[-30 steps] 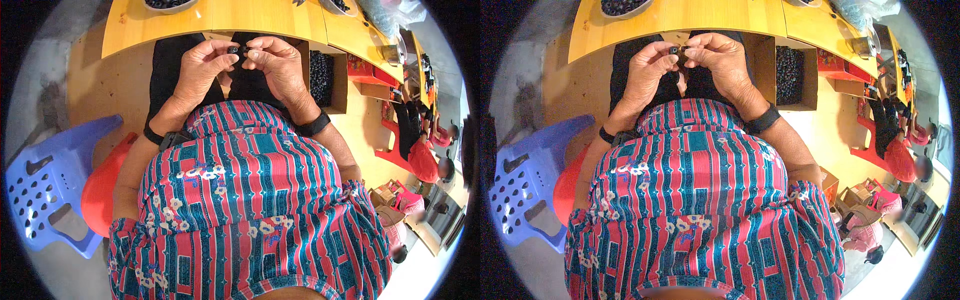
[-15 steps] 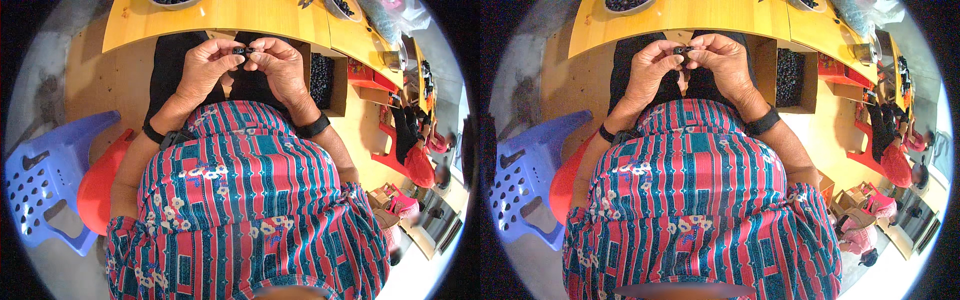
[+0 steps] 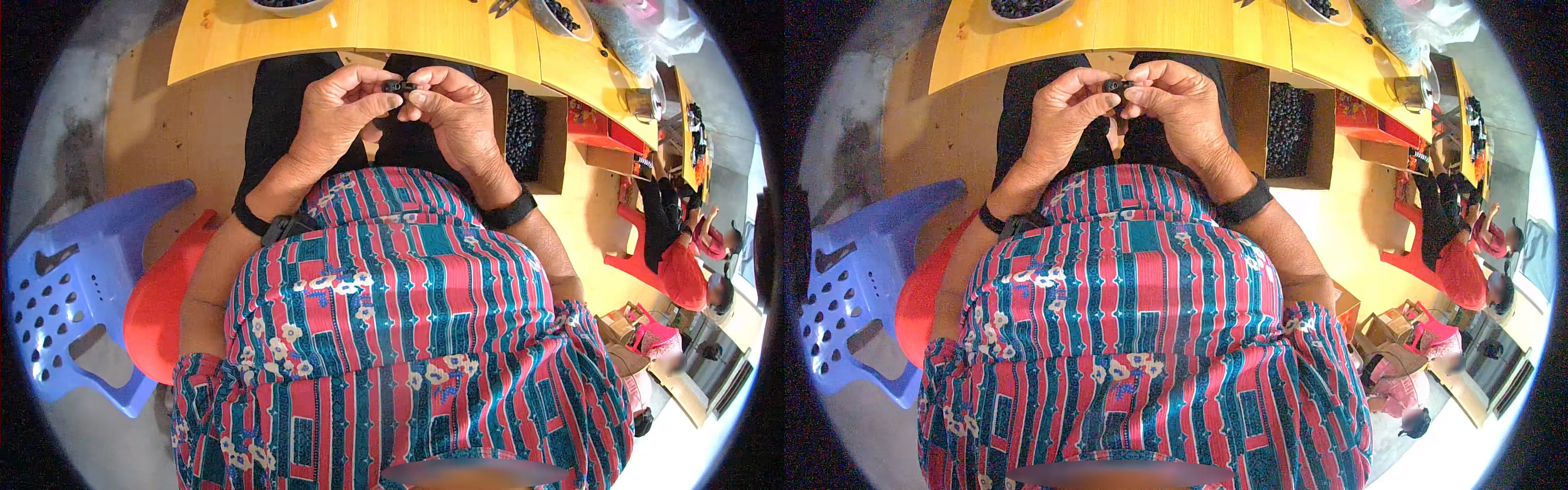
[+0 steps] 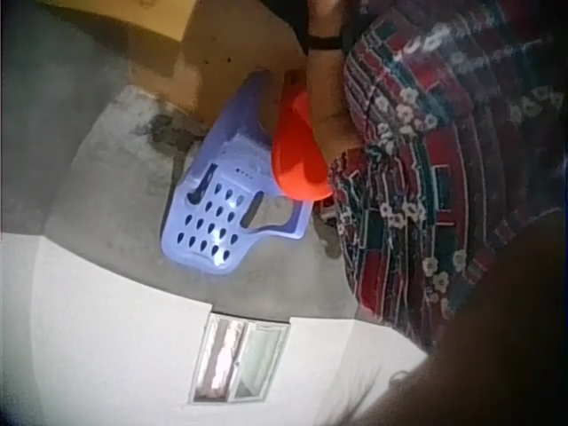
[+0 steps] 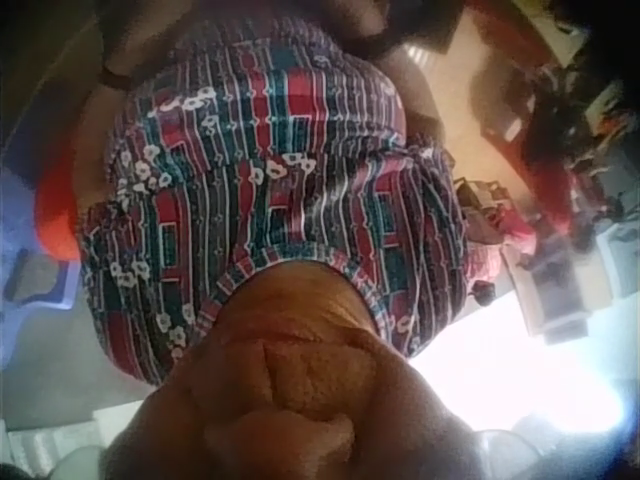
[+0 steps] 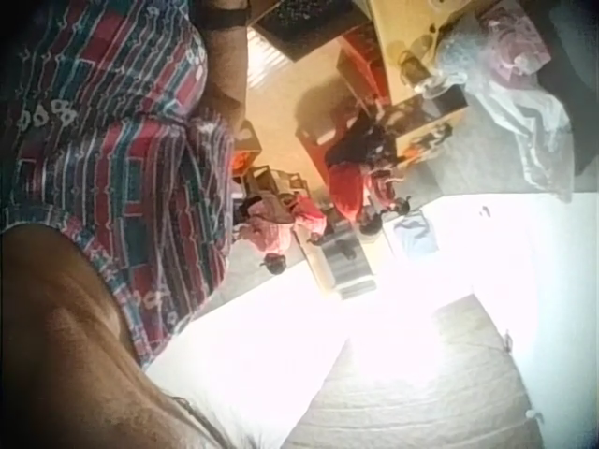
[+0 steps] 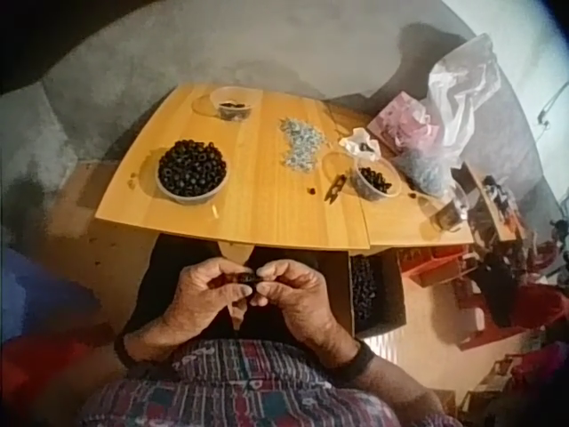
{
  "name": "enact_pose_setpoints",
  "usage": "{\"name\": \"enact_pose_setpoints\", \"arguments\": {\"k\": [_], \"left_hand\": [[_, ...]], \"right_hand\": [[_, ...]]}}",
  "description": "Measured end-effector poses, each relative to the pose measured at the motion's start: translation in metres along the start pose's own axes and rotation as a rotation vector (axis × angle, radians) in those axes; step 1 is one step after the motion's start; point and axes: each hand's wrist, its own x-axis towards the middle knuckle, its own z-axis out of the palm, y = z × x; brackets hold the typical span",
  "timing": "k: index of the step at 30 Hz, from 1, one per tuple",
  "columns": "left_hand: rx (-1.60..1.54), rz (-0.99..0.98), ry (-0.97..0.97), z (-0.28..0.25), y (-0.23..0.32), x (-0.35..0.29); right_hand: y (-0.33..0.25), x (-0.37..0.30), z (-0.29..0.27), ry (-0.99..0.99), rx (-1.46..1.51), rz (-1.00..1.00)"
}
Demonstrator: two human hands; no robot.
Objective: The person assembles small plastic parts by hand, inserting small plastic rings into plastic housings, then adding small connectors to complete the assembly.
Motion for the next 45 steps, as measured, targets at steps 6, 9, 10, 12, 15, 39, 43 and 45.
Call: {"name": "enact_pose_setpoints", "arguments": {"k": [6, 9, 10, 12, 15, 39, 43, 45], "left_hand": [[-0.012, 0.035, -0.019, -0.001, -0.004, 0.000], [-0.041, -0.013, -0.023, -0.002, -0.003, -0.001], [-0.047, -0.010, -0.022, -0.002, -0.003, -0.001], [-0.052, -0.009, -0.022, -0.002, -0.004, 0.000], [-0.040, 0.016, -0.014, -0.003, -0.003, 0.000], [-0.156, -0.129, 0.018, 0.001, 0.004, -0.004], [-0.476, -0.237, 0.019, 0.000, -0.016, -0.003], [-0.552, -0.244, -0.013, -0.003, -0.021, 0.001]], "right_hand": [[0.002, 0.001, -0.002, -0.034, 0.024, 0.007], [0.001, 0.000, -0.002, -0.037, 0.029, 0.003], [0.001, 0.000, -0.001, -0.037, 0.032, 0.002], [-0.001, -0.001, 0.003, -0.016, 0.019, -0.002], [-0.001, -0.001, 0.004, 0.001, 0.023, -0.015], [0.002, -0.003, 0.015, 0.108, -0.290, -0.129], [0.011, 0.003, 0.005, 0.067, 0.128, 0.205], [0.017, 0.009, 0.000, 0.031, 0.158, 0.234]]}}
